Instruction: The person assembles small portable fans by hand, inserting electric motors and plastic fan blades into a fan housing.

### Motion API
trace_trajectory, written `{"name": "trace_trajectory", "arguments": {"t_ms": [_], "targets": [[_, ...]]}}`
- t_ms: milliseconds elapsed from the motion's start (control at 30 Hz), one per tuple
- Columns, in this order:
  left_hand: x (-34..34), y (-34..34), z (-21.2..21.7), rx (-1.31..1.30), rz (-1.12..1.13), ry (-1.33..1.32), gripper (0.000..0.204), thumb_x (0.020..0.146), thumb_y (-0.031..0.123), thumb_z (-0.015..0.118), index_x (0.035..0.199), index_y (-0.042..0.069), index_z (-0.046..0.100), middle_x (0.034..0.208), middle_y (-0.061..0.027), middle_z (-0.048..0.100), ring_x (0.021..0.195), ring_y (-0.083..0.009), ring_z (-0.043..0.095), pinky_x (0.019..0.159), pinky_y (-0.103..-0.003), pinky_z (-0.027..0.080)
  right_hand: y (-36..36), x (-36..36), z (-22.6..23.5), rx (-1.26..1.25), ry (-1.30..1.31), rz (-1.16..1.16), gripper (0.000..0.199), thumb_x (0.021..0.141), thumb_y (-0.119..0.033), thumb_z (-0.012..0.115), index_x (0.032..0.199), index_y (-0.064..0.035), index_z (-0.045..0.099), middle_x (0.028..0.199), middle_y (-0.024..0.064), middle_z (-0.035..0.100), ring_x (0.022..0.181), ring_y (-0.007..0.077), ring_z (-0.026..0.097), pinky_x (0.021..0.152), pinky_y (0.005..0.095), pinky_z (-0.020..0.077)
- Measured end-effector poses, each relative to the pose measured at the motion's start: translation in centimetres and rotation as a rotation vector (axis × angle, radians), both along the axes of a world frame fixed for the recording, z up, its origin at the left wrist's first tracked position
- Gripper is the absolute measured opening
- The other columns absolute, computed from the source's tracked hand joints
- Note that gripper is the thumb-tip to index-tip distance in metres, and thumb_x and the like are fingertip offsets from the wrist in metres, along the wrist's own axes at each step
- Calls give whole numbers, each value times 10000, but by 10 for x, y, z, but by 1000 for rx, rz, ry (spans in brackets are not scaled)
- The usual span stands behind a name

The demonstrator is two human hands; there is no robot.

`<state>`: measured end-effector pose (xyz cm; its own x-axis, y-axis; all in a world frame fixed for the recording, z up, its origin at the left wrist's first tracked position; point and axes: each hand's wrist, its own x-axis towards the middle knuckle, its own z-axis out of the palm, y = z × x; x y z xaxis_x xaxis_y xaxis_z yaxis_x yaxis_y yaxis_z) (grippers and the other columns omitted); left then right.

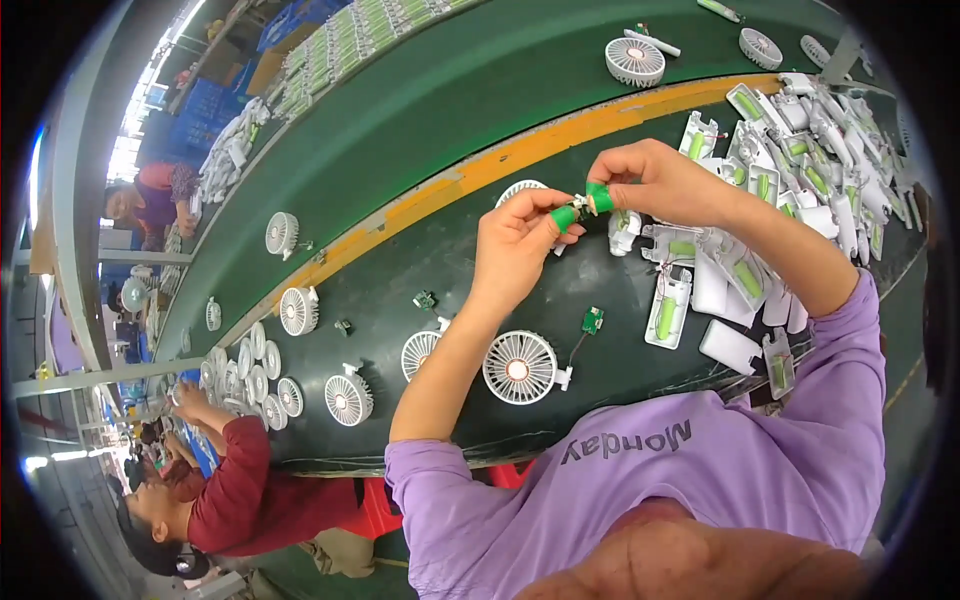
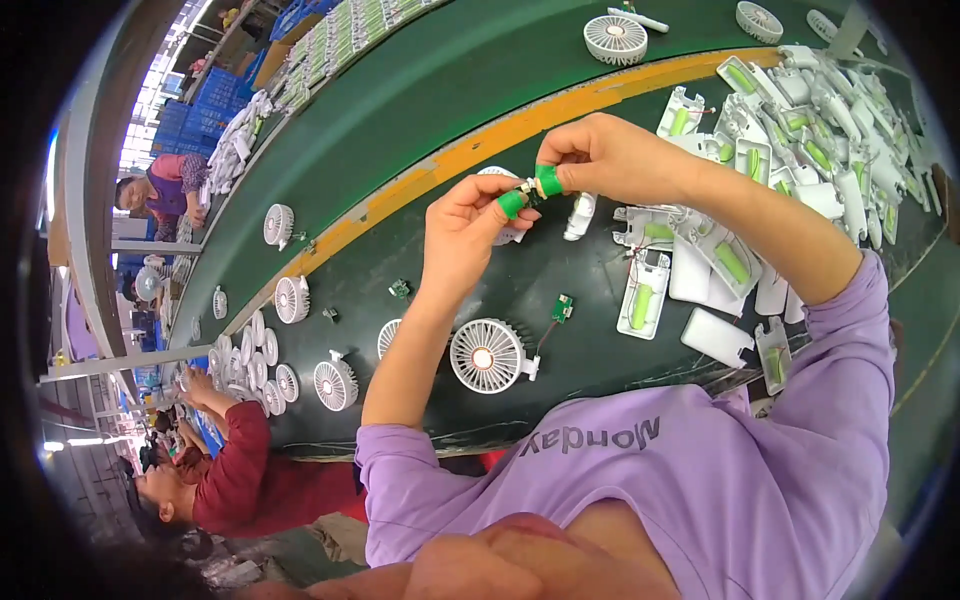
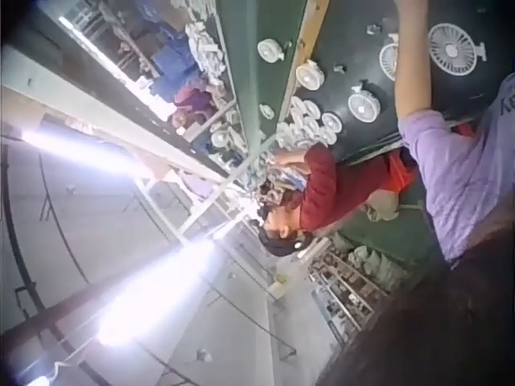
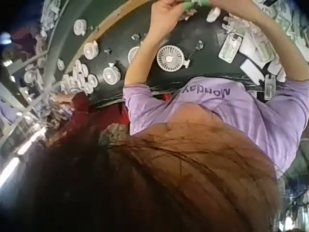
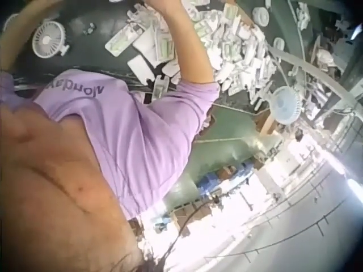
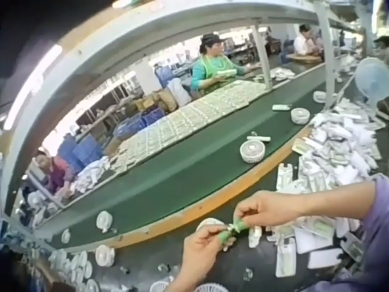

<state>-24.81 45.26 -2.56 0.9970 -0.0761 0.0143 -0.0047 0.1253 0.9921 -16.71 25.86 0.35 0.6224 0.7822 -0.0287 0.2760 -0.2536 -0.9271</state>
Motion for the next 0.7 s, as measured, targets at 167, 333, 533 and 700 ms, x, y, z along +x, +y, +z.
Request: {"name": "trace_trajectory", "arguments": {"t_ms": [167, 333, 533, 700], "targets": [[0, -1, 0, 62, -16, -4, 139, 846, -11, 523, 970, -42, 579, 841, -87, 633, 741, -121, 617, 655, -229, 500, -3, 0, 4, -61, -312, 0, 126, 776, -102, 556, 859, -11, 582, 699, 70, 578, 631, 133, 521, 582, 268, 410], [-4, -4, 1, 141, -18, -92, 137, 837, -36, 532, 953, -54, 604, 927, -106, 605, 756, -156, 623, 684, -246, 514, -5, -2, 8, -67, -366, 4, 122, 769, -118, 573, 823, -9, 586, 690, 100, 580, 604, 187, 522, 564, 296, 412], [-7, -10, 3, 178, 32, -122, 128, 817, -67, 526, 891, -53, 630, 879, -75, 550, 685, -122, 605, 603, -210, 504, -6, -5, 7, -99, -315, -45, 99, 730, -68, 621, 778, -3, 562, 704, 83, 548, 646, 203, 534, 579, 307, 414], [-2, -11, 3, 222, 48, -214, 121, 810, -52, 540, 883, -45, 636, 798, -56, 542, 633, -101, 587, 557, -202, 487, -5, -3, 1, -71, -330, -54, 102, 738, -75, 615, 792, -4, 565, 685, 69, 540, 632, 173, 518, 568, 301, 408]]}}
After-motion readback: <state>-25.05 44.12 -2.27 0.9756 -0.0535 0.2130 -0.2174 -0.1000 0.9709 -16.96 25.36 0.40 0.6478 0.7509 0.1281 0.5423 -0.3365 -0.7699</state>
